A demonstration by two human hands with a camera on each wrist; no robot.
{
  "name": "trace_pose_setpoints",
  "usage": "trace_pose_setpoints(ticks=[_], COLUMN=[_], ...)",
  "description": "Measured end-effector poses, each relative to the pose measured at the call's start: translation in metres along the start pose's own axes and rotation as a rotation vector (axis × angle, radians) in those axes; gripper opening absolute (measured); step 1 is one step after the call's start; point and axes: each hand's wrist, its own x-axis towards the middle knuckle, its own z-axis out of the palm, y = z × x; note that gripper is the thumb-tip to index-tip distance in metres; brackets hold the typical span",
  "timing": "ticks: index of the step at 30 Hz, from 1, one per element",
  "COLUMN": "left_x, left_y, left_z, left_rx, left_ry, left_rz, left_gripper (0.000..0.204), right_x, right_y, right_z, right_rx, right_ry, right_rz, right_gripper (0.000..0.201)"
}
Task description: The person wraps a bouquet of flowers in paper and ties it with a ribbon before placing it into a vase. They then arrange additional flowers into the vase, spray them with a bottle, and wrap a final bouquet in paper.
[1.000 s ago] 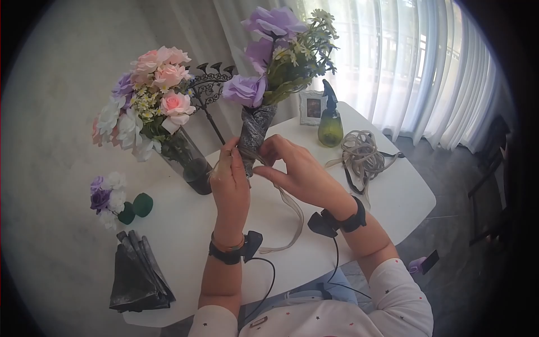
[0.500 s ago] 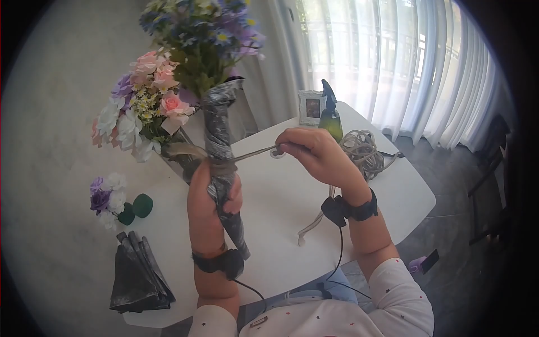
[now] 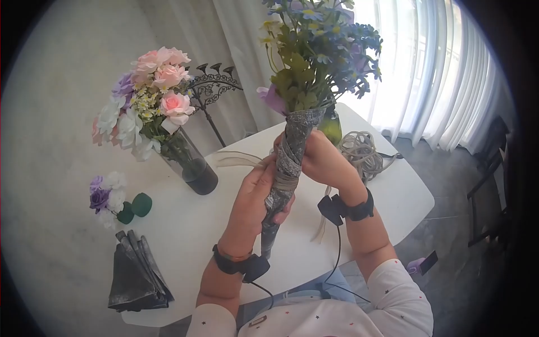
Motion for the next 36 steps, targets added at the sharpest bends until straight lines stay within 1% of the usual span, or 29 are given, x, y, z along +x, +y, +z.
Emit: trace_pose_setpoints(ticks=[1, 2, 3, 4, 5, 6, 7, 8, 9, 10, 11, 12, 13, 14, 16, 20, 21, 22, 23, 25, 27, 29, 30, 31, 32, 33, 34, 35, 36], left_x=[0.003, 0.006, 0.009, 0.009, 0.009, 0.01, 0.014, 0.012, 0.01, 0.009, 0.011, 0.015, 0.017, 0.015, 0.011, 0.01, 0.009, 0.008, 0.009, 0.011, 0.01, 0.009, 0.01, 0.012, 0.015, 0.019, 0.022, 0.024, 0.025], left_y=[-0.003, -0.006, -0.007, -0.005, -0.003, -0.001, -0.004, -0.005, -0.005, -0.005, -0.01, -0.019, -0.023, -0.021, -0.017, -0.019, -0.019, -0.019, -0.02, -0.024, -0.021, -0.022, -0.023, -0.022, -0.018, -0.013, -0.007, -0.002, 0.002], left_z=[-0.003, -0.007, -0.009, -0.01, -0.011, -0.012, -0.014, -0.012, -0.01, -0.009, -0.011, -0.017, -0.019, -0.018, -0.014, -0.015, -0.015, -0.016, -0.018, -0.025, -0.015, -0.015, -0.021, -0.024, -0.026, -0.029, -0.032, -0.04, -0.054], left_rx=[0.001, 0.3, 0.598, 0.596, 0.779, 0.962, 1.019, 1.015, 1.097, 1.179, 1.179, 1.226, 1.271, 1.273, 1.417, 1.419, 1.416, 1.412, 1.411, 1.398, 1.365, 1.331, 1.317, 1.302, 1.301, 1.231, 1.159, 1.16, 1.089], left_ry=[0.003, 0.13, 0.259, 0.263, 0.321, 0.379, 0.377, 0.382, 0.368, 0.353, 0.354, 0.316, 0.276, 0.276, 0.347, 0.329, 0.293, 0.256, 0.254, 0.196, 0.199, 0.206, 0.244, 0.28, 0.283, 0.372, 0.459, 0.461, 0.539], left_rz=[0.0, 0.184, 0.367, 0.367, 0.441, 0.513, 0.62, 0.62, 0.556, 0.491, 0.491, 0.596, 0.703, 0.704, 0.597, 0.6, 0.528, 0.456, 0.454, 0.547, 0.53, 0.512, 0.454, 0.398, 0.399, 0.363, 0.327, 0.328, 0.286], left_gripper=[0.038, 0.037, 0.036, 0.036, 0.036, 0.036, 0.032, 0.032, 0.03, 0.027, 0.027, 0.027, 0.03, 0.03, 0.031, 0.028, 0.027, 0.025, 0.025, 0.024, 0.023, 0.022, 0.02, 0.018, 0.018, 0.019, 0.022, 0.022, 0.028], right_x=[-0.002, -0.003, -0.005, -0.008, -0.011, -0.015, -0.019, -0.022, -0.024, -0.02, -0.011, -0.006, -0.007, -0.007, -0.005, -0.006, -0.007, -0.007, -0.007, -0.007, -0.006, -0.005, -0.006, -0.009, -0.011, -0.013, -0.016, -0.017, -0.017], right_y=[-0.006, -0.009, -0.011, -0.015, -0.026, -0.037, -0.047, -0.052, -0.049, -0.049, -0.048, -0.047, -0.041, -0.037, -0.033, -0.031, -0.031, -0.03, -0.03, -0.033, -0.036, -0.039, -0.041, -0.043, -0.045, -0.048, -0.051, -0.055, -0.062], right_z=[-0.006, -0.007, -0.008, -0.011, -0.02, -0.027, -0.033, -0.036, -0.035, -0.031, -0.025, -0.02, -0.013, -0.009, -0.003, -0.001, -0.001, -0.001, -0.001, -0.003, -0.004, -0.003, -0.004, -0.004, -0.005, -0.008, -0.011, -0.014, -0.017], right_rx=[-0.229, -0.227, -0.238, -0.248, -0.188, -0.189, -0.034, 0.12, 0.064, 0.065, -0.085, -0.236, -0.354, -0.354, -0.347, -0.324, -0.324, -0.187, -0.05, 0.007, 0.067, 0.165, 0.166, 0.313, 0.459, 0.46, 0.415, 0.371, 0.372], right_ry=[-0.05, -0.051, 0.029, 0.108, 0.073, 0.067, 0.103, 0.138, 0.172, 0.169, 0.201, 0.233, 0.177, 0.178, 0.055, 0.038, 0.038, -0.012, -0.06, -0.035, -0.015, 0.015, 0.011, 0.002, -0.007, -0.009, -0.069, -0.127, -0.126], right_rz=[-0.051, -0.052, -0.067, -0.081, -0.007, -0.007, 0.013, 0.034, -0.072, -0.072, -0.176, -0.281, -0.234, -0.236, -0.258, -0.261, -0.258, -0.226, -0.193, -0.183, -0.176, -0.156, -0.157, -0.129, -0.099, -0.101, -0.107, -0.113, -0.116], right_gripper=[0.014, 0.014, 0.011, 0.01, 0.009, 0.009, 0.01, 0.012, 0.024, 0.024, 0.029, 0.035, 0.043, 0.043, 0.042, 0.04, 0.04, 0.038, 0.036, 0.037, 0.039, 0.034, 0.034, 0.032, 0.029, 0.029, 0.028, 0.027, 0.027])
